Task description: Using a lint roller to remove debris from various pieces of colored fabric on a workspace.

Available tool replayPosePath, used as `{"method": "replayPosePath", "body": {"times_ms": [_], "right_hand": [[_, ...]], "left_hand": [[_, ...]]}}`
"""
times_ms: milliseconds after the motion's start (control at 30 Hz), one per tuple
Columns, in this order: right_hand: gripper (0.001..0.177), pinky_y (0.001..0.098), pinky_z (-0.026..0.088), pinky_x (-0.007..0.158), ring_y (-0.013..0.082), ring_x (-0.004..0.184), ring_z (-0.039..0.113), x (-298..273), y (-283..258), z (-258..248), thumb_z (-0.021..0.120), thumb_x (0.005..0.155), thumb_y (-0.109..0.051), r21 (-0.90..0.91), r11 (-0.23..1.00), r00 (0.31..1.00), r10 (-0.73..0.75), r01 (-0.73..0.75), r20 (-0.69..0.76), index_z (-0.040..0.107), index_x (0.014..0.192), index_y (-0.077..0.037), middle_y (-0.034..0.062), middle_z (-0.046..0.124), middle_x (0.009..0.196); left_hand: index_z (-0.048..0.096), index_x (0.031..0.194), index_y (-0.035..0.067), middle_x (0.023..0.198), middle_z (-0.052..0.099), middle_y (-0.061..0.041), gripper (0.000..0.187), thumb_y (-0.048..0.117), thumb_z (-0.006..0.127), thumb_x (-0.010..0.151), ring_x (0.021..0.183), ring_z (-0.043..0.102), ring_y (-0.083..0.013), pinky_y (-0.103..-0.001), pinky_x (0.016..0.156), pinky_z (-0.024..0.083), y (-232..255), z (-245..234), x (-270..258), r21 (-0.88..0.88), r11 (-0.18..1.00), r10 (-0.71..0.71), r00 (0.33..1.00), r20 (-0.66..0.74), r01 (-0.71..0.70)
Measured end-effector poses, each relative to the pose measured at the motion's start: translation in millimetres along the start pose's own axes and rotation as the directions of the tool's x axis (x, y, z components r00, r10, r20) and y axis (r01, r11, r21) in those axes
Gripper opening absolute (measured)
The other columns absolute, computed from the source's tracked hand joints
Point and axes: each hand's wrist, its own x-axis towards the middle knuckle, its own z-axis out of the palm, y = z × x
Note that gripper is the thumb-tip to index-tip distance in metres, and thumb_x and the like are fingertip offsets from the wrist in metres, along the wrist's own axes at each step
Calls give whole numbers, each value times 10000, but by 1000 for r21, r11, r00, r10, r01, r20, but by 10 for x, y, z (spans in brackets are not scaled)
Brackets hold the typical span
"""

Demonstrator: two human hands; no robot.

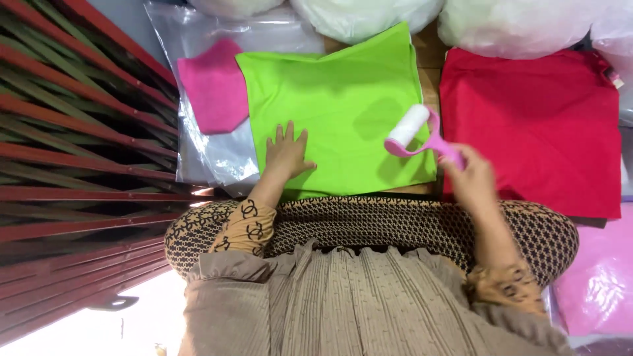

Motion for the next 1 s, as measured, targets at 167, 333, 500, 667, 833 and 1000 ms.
{"method": "replayPosePath", "body": {"times_ms": [167,333,500,667,833,1000], "right_hand": [[390,501,508,931,385,1081,661,-312,231,679,763,944,-365,155,954,966,253,-258,51,679,1266,-161,134,652,1162],[412,565,441,1060,511,1269,559,-254,127,733,781,923,-284,126,965,972,221,-230,84,673,1258,-70,262,487,1460],[506,548,415,1094,449,1320,508,-167,139,753,708,936,-313,1,993,987,119,-119,112,659,1302,33,288,502,1472],[510,540,527,1021,366,1128,644,-151,-139,528,719,937,-278,-19,983,969,184,-183,163,630,1397,-74,170,567,1432],[514,494,553,846,323,1157,635,-135,-33,77,747,929,-312,-219,970,994,-106,101,-11,684,1403,-123,136,615,1409],[520,439,544,906,314,1225,651,-176,-121,-882,810,972,-260,-376,870,905,-397,319,-151,740,1469,-124,164,668,1413]], "left_hand": [[470,1528,78,1607,316,-291,729,283,774,898,1506,267,-493,-711,1174,232,352,-11,477,-122,992,-15,976,-217,-12],[641,1355,68,1549,412,-262,458,130,746,912,1491,310,-445,-655,1202,259,837,-227,1154,-37,998,25,884,-466,-48],[757,821,62,1522,420,-291,69,101,805,789,1437,333,-490,-704,1151,338,886,-170,1834,148,989,108,763,-638,-16],[690,763,24,843,634,-114,145,-97,700,683,780,585,-308,-441,609,544,700,86,2384,175,981,191,595,-781,-85],[659,919,46,967,655,-97,271,-162,565,773,864,541,-328,-492,575,512,728,-812,1334,91,956,249,603,-758,-280],[728,1160,141,1167,715,-26,622,-210,534,684,964,544,-284,-414,768,490,523,-1513,87,39,894,314,561,-766,-446]]}}
